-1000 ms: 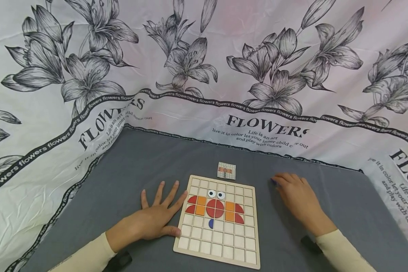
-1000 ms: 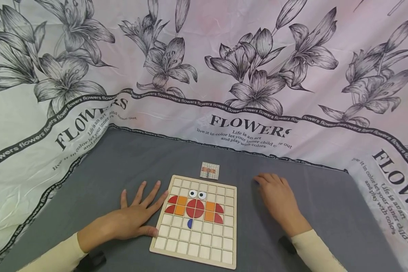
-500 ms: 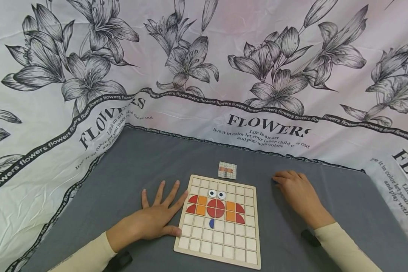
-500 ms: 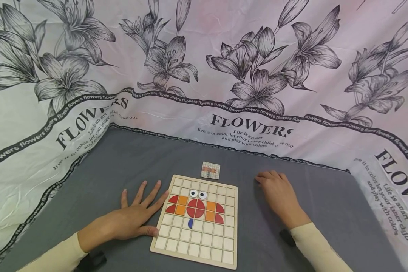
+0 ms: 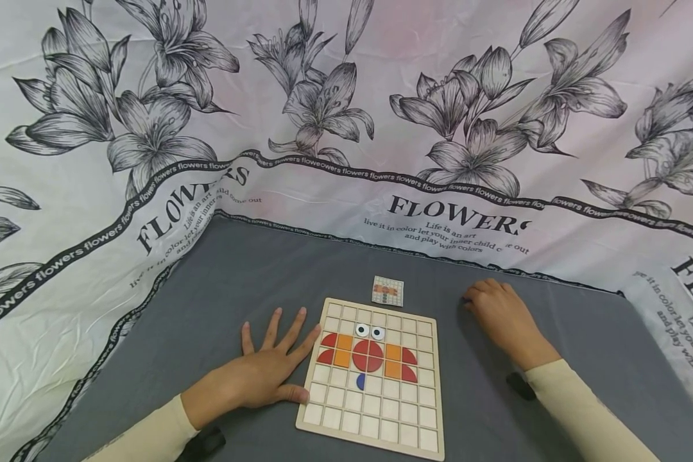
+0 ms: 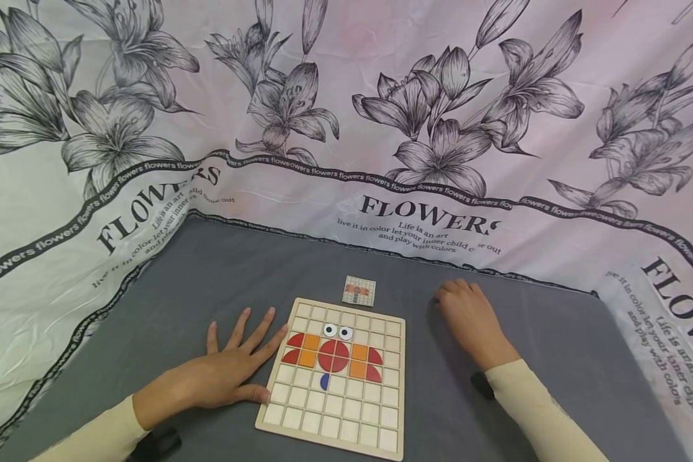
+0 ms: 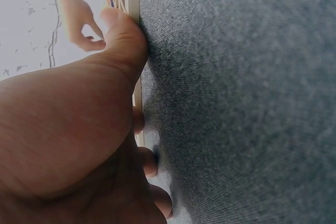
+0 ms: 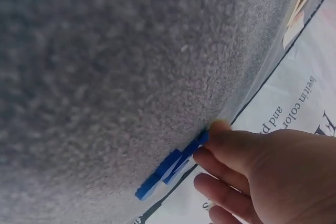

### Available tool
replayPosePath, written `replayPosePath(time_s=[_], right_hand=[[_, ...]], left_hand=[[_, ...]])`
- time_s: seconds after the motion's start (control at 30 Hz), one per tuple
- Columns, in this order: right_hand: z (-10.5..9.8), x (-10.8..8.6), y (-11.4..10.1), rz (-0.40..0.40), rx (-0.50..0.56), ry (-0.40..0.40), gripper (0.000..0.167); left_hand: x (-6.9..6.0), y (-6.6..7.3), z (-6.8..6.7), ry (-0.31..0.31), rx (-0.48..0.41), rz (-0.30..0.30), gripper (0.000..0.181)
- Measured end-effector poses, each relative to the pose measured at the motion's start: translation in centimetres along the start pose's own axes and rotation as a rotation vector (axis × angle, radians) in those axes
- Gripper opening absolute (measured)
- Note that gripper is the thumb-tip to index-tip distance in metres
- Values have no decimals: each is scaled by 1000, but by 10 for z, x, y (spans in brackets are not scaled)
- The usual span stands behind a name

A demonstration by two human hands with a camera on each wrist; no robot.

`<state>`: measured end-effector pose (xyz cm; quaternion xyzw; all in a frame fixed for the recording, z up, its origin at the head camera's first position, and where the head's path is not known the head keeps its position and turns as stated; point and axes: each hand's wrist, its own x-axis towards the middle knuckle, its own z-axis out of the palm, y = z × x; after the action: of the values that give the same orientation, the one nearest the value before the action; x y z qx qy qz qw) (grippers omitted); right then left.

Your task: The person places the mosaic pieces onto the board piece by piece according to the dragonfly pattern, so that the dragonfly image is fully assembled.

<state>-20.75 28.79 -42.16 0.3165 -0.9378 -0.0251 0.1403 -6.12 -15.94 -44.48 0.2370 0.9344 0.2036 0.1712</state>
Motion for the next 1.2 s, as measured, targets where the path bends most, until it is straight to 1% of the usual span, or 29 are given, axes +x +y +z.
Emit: replayPosePath(time_s=[0.07, 0.13, 0.17, 0.27, 0.37, 0.47, 0.57, 0.63, 0.7, 0.87, 0.97, 1.0, 1.07, 1.1, 1.2], right_hand=[[2, 2, 1, -4, -15, 11, 9], [5, 5, 1, -8, -25, 28, 8], [6, 6, 2, -12, -31, 36, 8], [8, 10, 2, -18, -41, 54, 8], [8, 13, 1, -22, -48, 61, 7], [5, 13, -2, -24, -25, 66, 5], [2, 13, -7, -41, 9, 80, 8], [0, 12, -11, -60, 30, 102, 10], [-2, 11, -17, -80, 50, 142, 13], [-11, 6, -35, -166, 104, 276, 22], [-21, 1, -52, -244, 124, 325, 24], [-25, -1, -59, -271, 127, 334, 22], [-32, -6, -73, -312, 130, 342, 11], [-35, -8, -80, -329, 129, 347, 14], [-41, -14, -102, -361, 128, 350, 44]], left_hand=[[-2, 5, -5, -13, 2, -9, 109], [-2, 7, -6, -20, 9, -23, 108], [-3, 10, -9, -28, 10, -38, 108], [-4, 12, -10, -31, 27, -58, 108], [-4, 13, -10, -37, 33, -64, 107], [-3, 13, -10, -41, 29, -61, 107], [-3, 12, -10, -40, 27, -58, 107], [-3, 12, -11, -38, 26, -57, 106], [-3, 13, -11, -38, 28, -59, 106], [-3, 13, -10, -39, 34, -60, 107], [-3, 13, -10, -37, 43, -59, 107], [-3, 13, -10, -36, 46, -59, 107], [-3, 12, -10, -34, 50, -58, 107], [-3, 12, -10, -34, 51, -59, 107], [-3, 12, -9, -35, 51, -62, 107]])
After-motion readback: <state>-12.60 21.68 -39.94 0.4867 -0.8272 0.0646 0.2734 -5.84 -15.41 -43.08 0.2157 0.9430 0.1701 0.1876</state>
